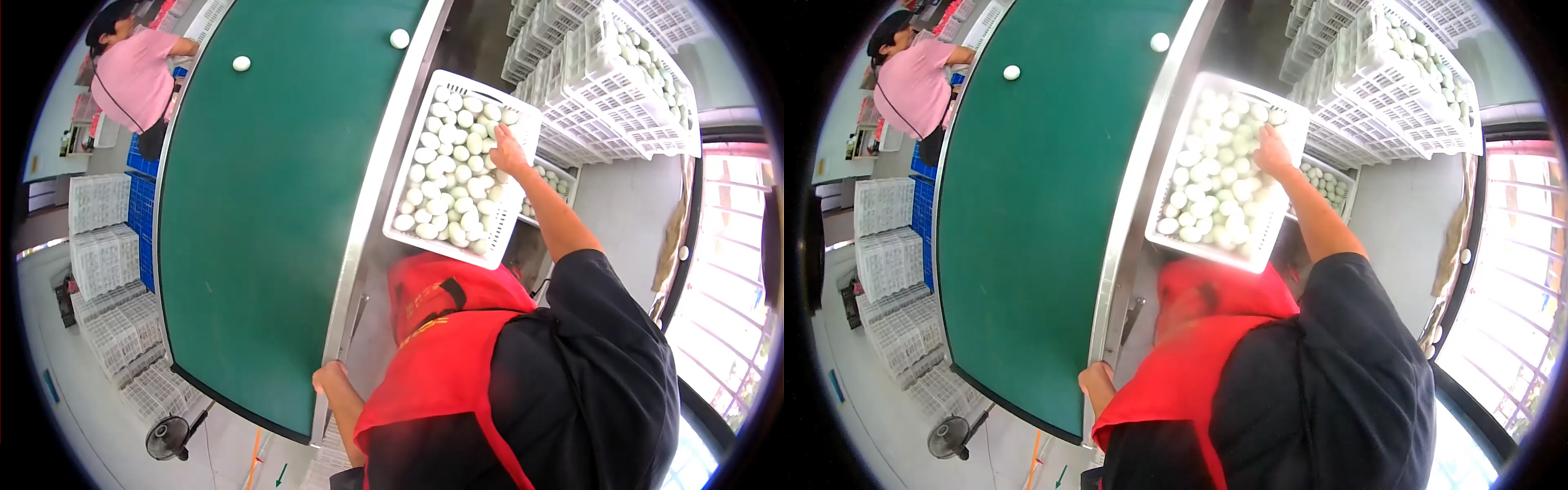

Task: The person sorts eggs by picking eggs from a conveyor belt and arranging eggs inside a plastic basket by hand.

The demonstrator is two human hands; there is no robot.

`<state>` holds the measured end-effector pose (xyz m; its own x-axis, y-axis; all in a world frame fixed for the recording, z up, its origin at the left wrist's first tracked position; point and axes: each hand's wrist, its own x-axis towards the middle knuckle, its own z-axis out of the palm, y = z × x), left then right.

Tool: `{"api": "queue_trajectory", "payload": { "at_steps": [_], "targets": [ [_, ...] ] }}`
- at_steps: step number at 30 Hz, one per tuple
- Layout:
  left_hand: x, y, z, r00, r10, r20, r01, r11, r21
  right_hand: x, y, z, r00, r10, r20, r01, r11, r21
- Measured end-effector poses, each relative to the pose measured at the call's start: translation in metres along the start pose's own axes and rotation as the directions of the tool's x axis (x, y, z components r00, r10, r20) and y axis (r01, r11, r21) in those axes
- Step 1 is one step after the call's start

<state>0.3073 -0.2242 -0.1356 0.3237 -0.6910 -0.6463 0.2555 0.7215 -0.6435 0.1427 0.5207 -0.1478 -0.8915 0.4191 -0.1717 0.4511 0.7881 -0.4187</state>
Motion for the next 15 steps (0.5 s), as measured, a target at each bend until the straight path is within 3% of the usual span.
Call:
{"api": "queue_trajectory", "payload": {
  "at_steps": [2, 4, 6, 7, 9, 10, 12, 13, 14, 15],
  "targets": [
    [-0.044, -0.001, 0.003, 0.999, 0.042, -0.004, -0.042, 0.997, 0.067, 0.012, -0.010, -0.019, 0.998, 0.029, 0.049, -0.031, 0.999, 0.037],
    [0.020, 0.001, -0.005, 0.969, 0.125, 0.211, -0.189, 0.929, 0.318, 0.020, -0.045, -0.041, 0.997, -0.052, -0.051, 0.057, 0.994, 0.092],
    [0.059, 0.009, -0.005, 0.942, 0.143, 0.305, -0.280, 0.835, 0.473, 0.031, -0.089, -0.057, 0.977, -0.138, -0.165, 0.168, 0.968, 0.185],
    [0.067, 0.011, -0.005, 0.947, 0.146, 0.285, -0.281, 0.805, 0.522, 0.042, -0.111, -0.060, 0.962, -0.174, -0.211, 0.208, 0.966, 0.153],
    [0.078, 0.012, -0.006, 0.958, 0.151, 0.244, -0.274, 0.737, 0.618, 0.067, -0.147, -0.050, 0.908, -0.253, -0.333, 0.356, 0.885, 0.301],
    [0.082, 0.011, -0.005, 0.962, 0.157, 0.226, -0.269, 0.698, 0.663, 0.075, -0.172, -0.062, 0.916, -0.302, -0.265, 0.365, 0.902, 0.230],
    [0.059, 0.006, 0.002, 0.990, 0.114, 0.079, -0.137, 0.900, 0.415, 0.096, -0.209, -0.063, 0.914, -0.310, -0.262, 0.359, 0.918, 0.170],
    [0.001, 0.000, 0.007, 1.000, 0.013, -0.023, -0.012, 0.999, 0.049, 0.110, -0.218, -0.055, 0.882, -0.341, -0.325, 0.412, 0.894, 0.178],
    [-0.032, -0.003, 0.012, 0.989, -0.122, -0.078, 0.090, 0.939, -0.332, 0.120, -0.231, -0.056, 0.900, -0.334, -0.280, 0.385, 0.910, 0.154],
    [-0.009, -0.003, 0.013, 0.994, -0.105, 0.012, 0.103, 0.944, -0.312, 0.130, -0.242, -0.058, 0.916, -0.327, -0.233, 0.362, 0.924, 0.126]
  ]
}}
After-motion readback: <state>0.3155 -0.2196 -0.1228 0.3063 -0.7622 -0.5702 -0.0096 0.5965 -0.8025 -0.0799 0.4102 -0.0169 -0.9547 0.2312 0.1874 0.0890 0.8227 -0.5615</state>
